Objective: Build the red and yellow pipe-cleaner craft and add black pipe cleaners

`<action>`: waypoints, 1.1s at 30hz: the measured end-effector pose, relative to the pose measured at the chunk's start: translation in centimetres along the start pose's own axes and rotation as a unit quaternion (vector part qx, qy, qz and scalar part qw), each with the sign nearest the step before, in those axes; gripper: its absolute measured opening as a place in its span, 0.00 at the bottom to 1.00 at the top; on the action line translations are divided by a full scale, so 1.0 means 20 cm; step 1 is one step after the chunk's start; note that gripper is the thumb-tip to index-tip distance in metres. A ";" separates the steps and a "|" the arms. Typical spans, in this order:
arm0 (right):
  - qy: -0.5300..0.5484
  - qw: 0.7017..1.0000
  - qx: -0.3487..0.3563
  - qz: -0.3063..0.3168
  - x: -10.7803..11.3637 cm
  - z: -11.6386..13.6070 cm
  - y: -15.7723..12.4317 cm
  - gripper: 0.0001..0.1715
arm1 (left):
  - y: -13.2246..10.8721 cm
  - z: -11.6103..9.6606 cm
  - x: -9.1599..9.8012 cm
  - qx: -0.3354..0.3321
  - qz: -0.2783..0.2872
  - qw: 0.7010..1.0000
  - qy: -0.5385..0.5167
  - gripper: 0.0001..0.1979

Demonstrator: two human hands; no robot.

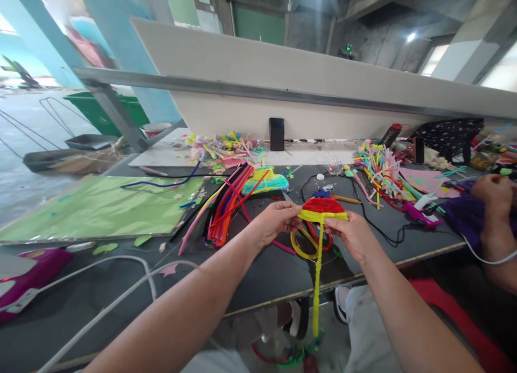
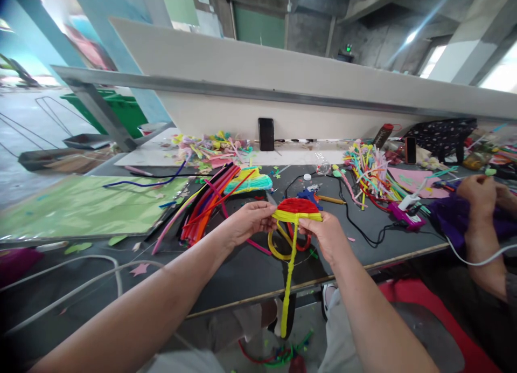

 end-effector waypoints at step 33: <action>-0.010 0.998 0.040 0.039 -0.12 -0.03 -0.02 0.15 | -0.01 0.08 -0.14 -0.027 0.027 0.999 0.031 0.23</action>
Point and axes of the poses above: each hand's wrist, its own y-axis towards the middle knuckle, its own x-axis out of the back of the hand, z = x × y, the point moved 6 cm from there along y, towards the middle knuckle, and after that the axes turned 11 degrees about x, right-handed, at the moved point
